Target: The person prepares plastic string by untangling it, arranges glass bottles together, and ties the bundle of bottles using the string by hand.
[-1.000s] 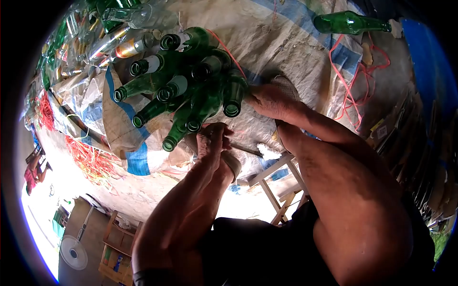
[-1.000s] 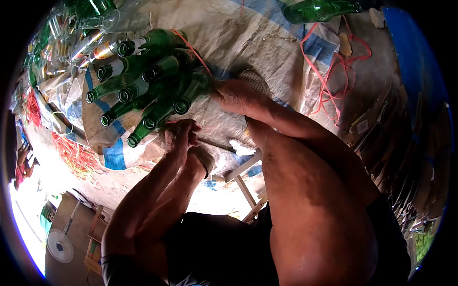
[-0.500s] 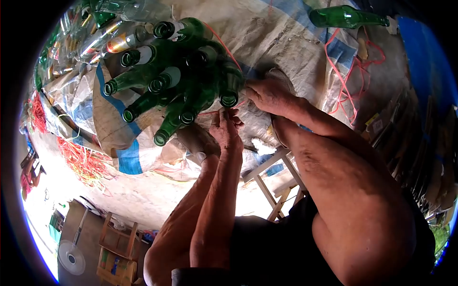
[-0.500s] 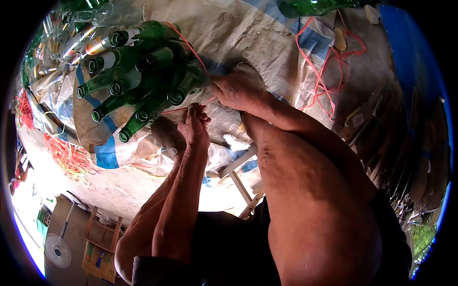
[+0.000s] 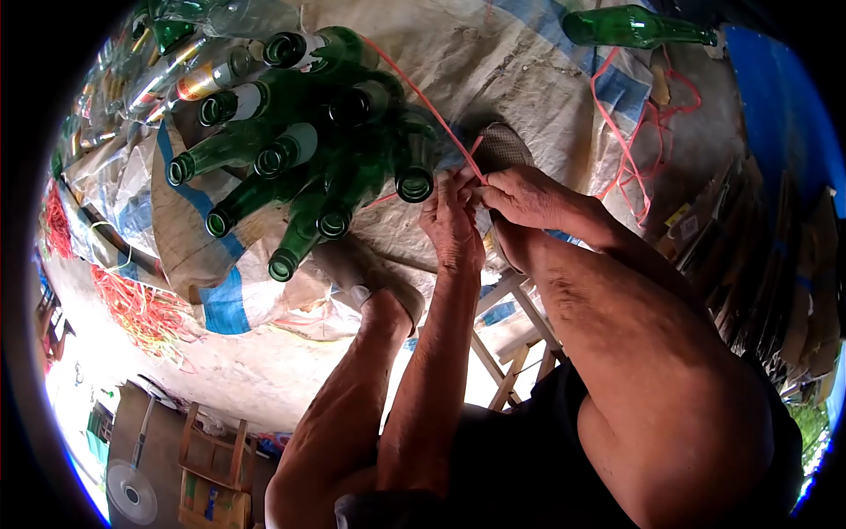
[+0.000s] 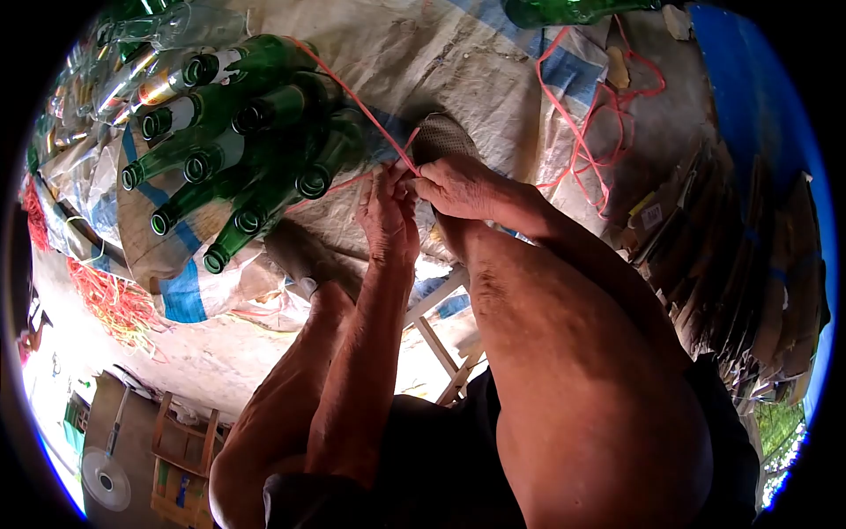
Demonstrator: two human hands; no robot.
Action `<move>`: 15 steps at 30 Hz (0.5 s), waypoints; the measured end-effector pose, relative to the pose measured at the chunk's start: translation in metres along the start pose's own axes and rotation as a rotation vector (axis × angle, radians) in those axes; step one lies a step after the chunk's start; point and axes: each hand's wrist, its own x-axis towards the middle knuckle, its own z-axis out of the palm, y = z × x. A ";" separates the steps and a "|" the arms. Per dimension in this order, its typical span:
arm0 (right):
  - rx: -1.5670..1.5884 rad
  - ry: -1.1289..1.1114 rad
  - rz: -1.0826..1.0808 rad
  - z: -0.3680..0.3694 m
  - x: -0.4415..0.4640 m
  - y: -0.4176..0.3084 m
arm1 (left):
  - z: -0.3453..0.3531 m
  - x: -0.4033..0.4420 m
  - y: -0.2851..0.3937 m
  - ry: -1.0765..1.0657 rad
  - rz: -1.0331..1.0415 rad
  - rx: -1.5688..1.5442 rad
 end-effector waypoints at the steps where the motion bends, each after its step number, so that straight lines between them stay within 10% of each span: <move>1: -0.036 -0.031 0.039 -0.002 -0.002 0.000 | 0.003 0.000 0.000 -0.032 -0.018 -0.001; 15: 0.265 -0.350 0.484 -0.057 -0.013 -0.029 | 0.036 -0.002 -0.008 -0.016 -0.064 -0.113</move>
